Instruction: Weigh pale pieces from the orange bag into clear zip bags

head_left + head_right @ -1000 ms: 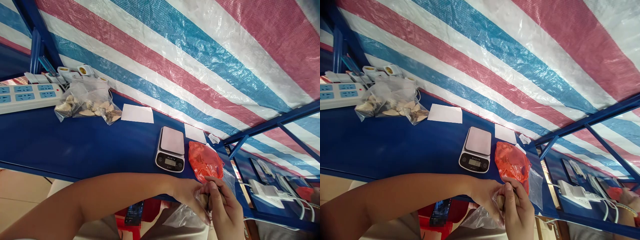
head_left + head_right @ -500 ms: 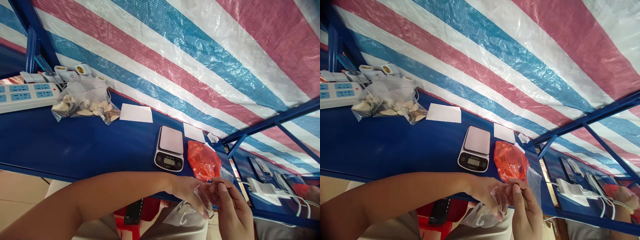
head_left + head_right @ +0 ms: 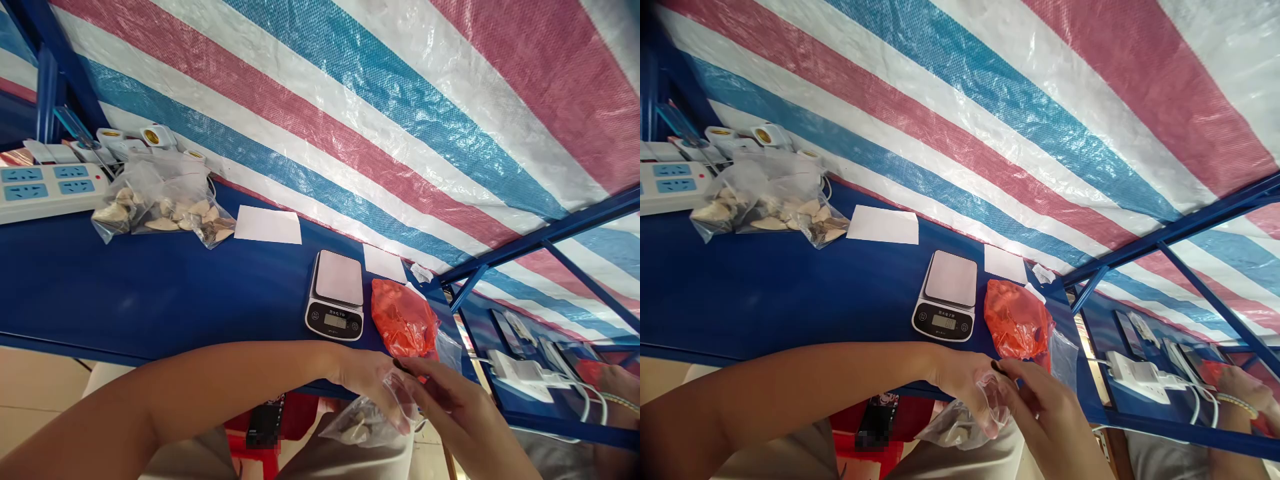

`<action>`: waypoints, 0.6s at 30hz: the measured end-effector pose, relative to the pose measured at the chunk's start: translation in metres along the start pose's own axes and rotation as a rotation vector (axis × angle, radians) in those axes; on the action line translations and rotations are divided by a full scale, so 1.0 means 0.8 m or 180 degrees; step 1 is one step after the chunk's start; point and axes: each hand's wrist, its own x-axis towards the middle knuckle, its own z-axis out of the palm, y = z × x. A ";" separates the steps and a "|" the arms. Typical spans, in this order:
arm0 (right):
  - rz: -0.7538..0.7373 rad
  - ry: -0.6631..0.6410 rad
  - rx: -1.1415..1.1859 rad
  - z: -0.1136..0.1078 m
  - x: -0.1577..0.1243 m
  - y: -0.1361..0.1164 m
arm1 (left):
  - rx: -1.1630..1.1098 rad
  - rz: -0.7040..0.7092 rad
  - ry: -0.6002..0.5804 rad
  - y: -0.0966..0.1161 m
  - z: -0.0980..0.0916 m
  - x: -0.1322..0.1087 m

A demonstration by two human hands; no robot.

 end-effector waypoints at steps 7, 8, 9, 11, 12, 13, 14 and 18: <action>-0.0310 -0.0446 -0.0137 -0.015 -0.008 -0.008 | -0.0148 0.0196 0.0064 0.003 0.002 -0.002; -0.0285 -0.0445 -0.0130 -0.015 -0.011 -0.008 | -0.0151 0.0234 0.0018 0.002 0.002 -0.002; -0.0245 -0.0432 -0.0098 -0.016 -0.013 -0.007 | -0.0189 0.0264 -0.0049 0.000 0.002 -0.001; -0.0081 -0.0155 0.0011 -0.022 -0.018 0.003 | -0.0301 0.0278 -0.0117 -0.003 0.002 0.000; 0.0050 0.0114 0.0035 -0.027 -0.020 0.012 | -0.0362 0.0248 -0.0099 -0.005 0.002 0.001; 0.0202 0.0413 -0.0006 -0.033 -0.020 0.024 | -0.0418 0.0205 -0.0066 -0.007 0.002 0.002; 0.0354 0.0663 -0.0111 -0.038 -0.019 0.039 | -0.0472 0.0168 -0.0029 -0.009 0.002 0.004; 0.0521 0.0800 -0.0758 -0.035 0.008 0.101 | -0.0596 0.0067 -0.0030 -0.012 0.004 0.009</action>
